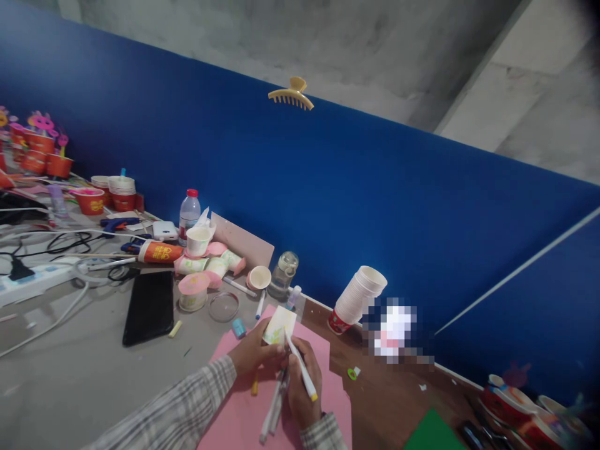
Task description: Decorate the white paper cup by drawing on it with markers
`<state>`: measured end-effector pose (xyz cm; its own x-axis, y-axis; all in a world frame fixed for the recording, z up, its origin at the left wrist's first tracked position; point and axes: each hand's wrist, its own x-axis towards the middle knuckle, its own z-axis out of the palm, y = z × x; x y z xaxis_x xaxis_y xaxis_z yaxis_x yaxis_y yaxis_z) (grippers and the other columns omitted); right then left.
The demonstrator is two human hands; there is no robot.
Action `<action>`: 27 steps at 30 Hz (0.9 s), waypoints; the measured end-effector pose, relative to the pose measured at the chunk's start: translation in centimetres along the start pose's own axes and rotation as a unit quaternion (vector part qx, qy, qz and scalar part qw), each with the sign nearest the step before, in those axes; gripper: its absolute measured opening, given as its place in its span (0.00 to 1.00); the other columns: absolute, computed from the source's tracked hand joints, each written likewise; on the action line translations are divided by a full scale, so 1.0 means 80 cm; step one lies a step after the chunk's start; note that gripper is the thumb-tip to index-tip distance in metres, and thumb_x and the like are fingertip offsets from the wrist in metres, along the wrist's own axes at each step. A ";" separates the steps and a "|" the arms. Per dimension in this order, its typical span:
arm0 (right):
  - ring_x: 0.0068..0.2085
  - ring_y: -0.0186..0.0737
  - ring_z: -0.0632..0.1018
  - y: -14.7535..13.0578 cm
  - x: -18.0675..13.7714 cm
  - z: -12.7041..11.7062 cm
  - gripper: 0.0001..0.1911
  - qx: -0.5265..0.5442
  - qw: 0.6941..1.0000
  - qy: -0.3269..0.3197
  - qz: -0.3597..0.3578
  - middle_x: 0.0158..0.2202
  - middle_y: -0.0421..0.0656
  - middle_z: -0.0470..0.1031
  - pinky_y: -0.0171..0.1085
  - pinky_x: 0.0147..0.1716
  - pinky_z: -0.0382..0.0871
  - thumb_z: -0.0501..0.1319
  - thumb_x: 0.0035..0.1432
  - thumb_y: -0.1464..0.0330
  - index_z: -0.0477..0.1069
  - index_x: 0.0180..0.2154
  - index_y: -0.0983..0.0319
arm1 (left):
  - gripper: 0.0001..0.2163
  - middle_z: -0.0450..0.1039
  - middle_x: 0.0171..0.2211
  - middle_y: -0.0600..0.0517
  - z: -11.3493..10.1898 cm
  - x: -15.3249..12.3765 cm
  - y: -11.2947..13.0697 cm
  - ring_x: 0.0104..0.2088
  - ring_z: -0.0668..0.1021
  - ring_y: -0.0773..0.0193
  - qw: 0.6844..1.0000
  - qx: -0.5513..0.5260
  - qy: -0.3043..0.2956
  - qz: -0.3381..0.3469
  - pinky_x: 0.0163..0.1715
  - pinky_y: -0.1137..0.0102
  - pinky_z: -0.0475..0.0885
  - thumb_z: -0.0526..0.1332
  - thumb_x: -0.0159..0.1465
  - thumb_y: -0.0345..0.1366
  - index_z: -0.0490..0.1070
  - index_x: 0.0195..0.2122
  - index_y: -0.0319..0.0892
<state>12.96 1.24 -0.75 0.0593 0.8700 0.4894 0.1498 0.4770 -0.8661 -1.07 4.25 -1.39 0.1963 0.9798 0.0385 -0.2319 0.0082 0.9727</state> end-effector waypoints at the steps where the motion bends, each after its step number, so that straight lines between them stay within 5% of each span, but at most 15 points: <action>1: 0.22 0.40 0.76 0.001 0.000 0.000 0.13 -0.004 1.000 0.000 0.000 0.33 0.41 0.76 0.37 0.21 0.72 0.57 0.49 0.64 0.72 0.39 0.58 | 0.22 0.70 0.27 0.51 -0.001 0.000 -0.001 0.28 0.72 0.58 1.000 0.000 0.000 -0.002 0.26 0.65 0.67 0.67 0.43 0.33 0.64 0.41 0.42; 27: 0.27 0.44 0.76 0.006 -0.001 -0.004 0.11 -0.039 0.999 -0.010 -0.026 0.31 0.41 0.74 0.39 0.25 0.72 0.55 0.51 0.63 0.72 0.37 0.56 | 0.22 0.68 0.27 0.52 0.003 -0.002 0.005 0.30 0.71 0.56 0.999 -0.030 0.015 -0.014 0.28 0.65 0.67 0.67 0.42 0.35 0.64 0.38 0.41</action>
<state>13.30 1.36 -1.17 0.0305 0.8473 0.5302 0.2287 0.5104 -0.8290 -0.96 4.03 -0.95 0.1745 0.9847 0.0032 -0.2837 0.0471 0.9577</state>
